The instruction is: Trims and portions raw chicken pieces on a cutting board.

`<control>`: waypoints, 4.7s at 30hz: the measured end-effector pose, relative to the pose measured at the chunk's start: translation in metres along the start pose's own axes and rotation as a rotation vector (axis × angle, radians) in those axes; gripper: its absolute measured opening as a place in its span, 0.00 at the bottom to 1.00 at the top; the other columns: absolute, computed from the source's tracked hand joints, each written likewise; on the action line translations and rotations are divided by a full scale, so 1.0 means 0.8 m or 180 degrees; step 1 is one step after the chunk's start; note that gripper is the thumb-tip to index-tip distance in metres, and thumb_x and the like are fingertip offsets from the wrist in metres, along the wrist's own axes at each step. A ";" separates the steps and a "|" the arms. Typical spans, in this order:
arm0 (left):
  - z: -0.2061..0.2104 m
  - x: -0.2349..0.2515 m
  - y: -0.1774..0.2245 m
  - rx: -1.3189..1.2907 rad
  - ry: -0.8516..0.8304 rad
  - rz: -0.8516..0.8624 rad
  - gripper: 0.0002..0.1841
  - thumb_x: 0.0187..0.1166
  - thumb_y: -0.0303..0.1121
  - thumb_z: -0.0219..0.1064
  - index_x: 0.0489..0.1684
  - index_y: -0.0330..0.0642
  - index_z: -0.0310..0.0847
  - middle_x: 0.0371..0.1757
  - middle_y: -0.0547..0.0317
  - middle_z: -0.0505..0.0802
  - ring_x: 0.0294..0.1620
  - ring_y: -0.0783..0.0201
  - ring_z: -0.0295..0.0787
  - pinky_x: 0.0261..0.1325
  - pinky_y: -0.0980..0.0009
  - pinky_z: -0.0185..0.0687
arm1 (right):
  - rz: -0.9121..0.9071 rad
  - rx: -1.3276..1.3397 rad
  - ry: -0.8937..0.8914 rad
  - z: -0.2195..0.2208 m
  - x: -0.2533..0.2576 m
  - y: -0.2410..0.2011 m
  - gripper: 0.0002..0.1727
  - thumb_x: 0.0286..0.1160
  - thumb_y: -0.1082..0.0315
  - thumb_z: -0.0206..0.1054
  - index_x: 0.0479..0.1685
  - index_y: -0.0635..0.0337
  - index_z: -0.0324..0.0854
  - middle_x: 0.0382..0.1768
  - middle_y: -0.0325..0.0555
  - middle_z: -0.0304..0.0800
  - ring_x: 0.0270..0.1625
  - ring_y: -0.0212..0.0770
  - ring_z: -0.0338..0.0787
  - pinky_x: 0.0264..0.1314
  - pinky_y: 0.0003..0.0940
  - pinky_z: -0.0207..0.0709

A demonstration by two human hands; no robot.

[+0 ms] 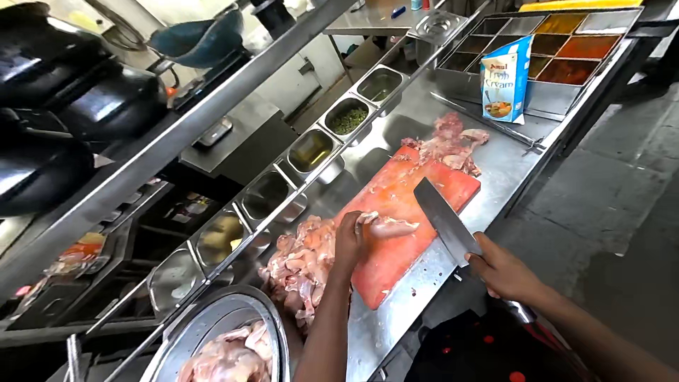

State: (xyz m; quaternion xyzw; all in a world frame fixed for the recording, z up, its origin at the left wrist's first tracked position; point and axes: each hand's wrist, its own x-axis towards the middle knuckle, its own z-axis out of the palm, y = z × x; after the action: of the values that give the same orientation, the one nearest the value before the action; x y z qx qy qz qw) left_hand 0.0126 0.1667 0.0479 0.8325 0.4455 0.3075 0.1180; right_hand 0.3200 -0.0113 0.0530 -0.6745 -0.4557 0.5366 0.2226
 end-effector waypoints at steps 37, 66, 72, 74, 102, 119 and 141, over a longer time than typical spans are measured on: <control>0.081 -0.021 0.022 -0.0267 -0.0064 -0.0845 0.18 0.92 0.34 0.49 0.57 0.34 0.84 0.47 0.47 0.94 0.49 0.54 0.93 0.58 0.51 0.88 | -0.0033 -0.2566 -0.0148 -0.026 0.044 -0.061 0.21 0.80 0.65 0.63 0.71 0.53 0.67 0.43 0.53 0.90 0.50 0.57 0.93 0.50 0.56 0.85; -0.028 0.002 0.060 0.1230 -0.1161 -0.1824 0.24 0.90 0.42 0.47 0.44 0.37 0.90 0.53 0.44 0.93 0.59 0.46 0.90 0.63 0.43 0.82 | -0.0155 -0.2727 -0.0010 -0.086 0.115 -0.071 0.20 0.82 0.61 0.63 0.69 0.56 0.75 0.51 0.61 0.90 0.56 0.64 0.91 0.52 0.67 0.83; -0.059 -0.012 0.069 0.0557 -0.1657 -0.2703 0.29 0.92 0.48 0.43 0.32 0.41 0.88 0.36 0.50 0.93 0.41 0.49 0.90 0.48 0.40 0.81 | -0.0157 -0.2401 0.0671 -0.089 0.118 -0.078 0.19 0.79 0.64 0.63 0.67 0.56 0.74 0.46 0.61 0.91 0.52 0.66 0.92 0.47 0.66 0.83; -0.053 -0.024 0.050 0.0560 -0.1845 -0.2790 0.29 0.93 0.49 0.43 0.39 0.39 0.89 0.41 0.48 0.95 0.45 0.47 0.92 0.52 0.40 0.82 | -0.0395 -0.2205 0.0735 -0.073 0.103 -0.069 0.17 0.85 0.62 0.59 0.69 0.54 0.74 0.40 0.59 0.91 0.46 0.64 0.93 0.44 0.64 0.84; -0.045 -0.053 0.036 0.0952 -0.1519 -0.3005 0.27 0.94 0.49 0.42 0.58 0.40 0.86 0.57 0.39 0.93 0.64 0.41 0.89 0.63 0.38 0.82 | -0.0421 -0.3014 -0.0736 0.101 0.085 -0.128 0.28 0.79 0.68 0.64 0.77 0.58 0.60 0.52 0.62 0.88 0.56 0.66 0.91 0.56 0.65 0.83; -0.063 -0.084 0.037 0.0099 -0.0982 -0.2990 0.26 0.95 0.44 0.44 0.48 0.33 0.86 0.44 0.37 0.92 0.50 0.40 0.91 0.57 0.37 0.82 | -0.0291 -0.2848 -0.0576 0.027 0.066 -0.072 0.21 0.90 0.58 0.55 0.76 0.54 0.67 0.45 0.60 0.90 0.51 0.63 0.92 0.54 0.64 0.82; 0.014 -0.054 0.012 -0.0988 -0.1105 -0.3169 0.29 0.95 0.47 0.44 0.39 0.33 0.85 0.33 0.47 0.87 0.32 0.54 0.83 0.41 0.52 0.81 | -0.1866 -0.2717 0.1086 0.060 0.001 -0.087 0.18 0.88 0.61 0.52 0.65 0.57 0.80 0.24 0.50 0.89 0.28 0.58 0.93 0.30 0.57 0.85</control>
State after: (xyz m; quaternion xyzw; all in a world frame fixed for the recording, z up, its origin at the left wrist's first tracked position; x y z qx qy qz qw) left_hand 0.0081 0.1267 0.0263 0.5325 0.7090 0.1349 0.4424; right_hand 0.2495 0.0142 0.0918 -0.6271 -0.7594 0.1023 0.1401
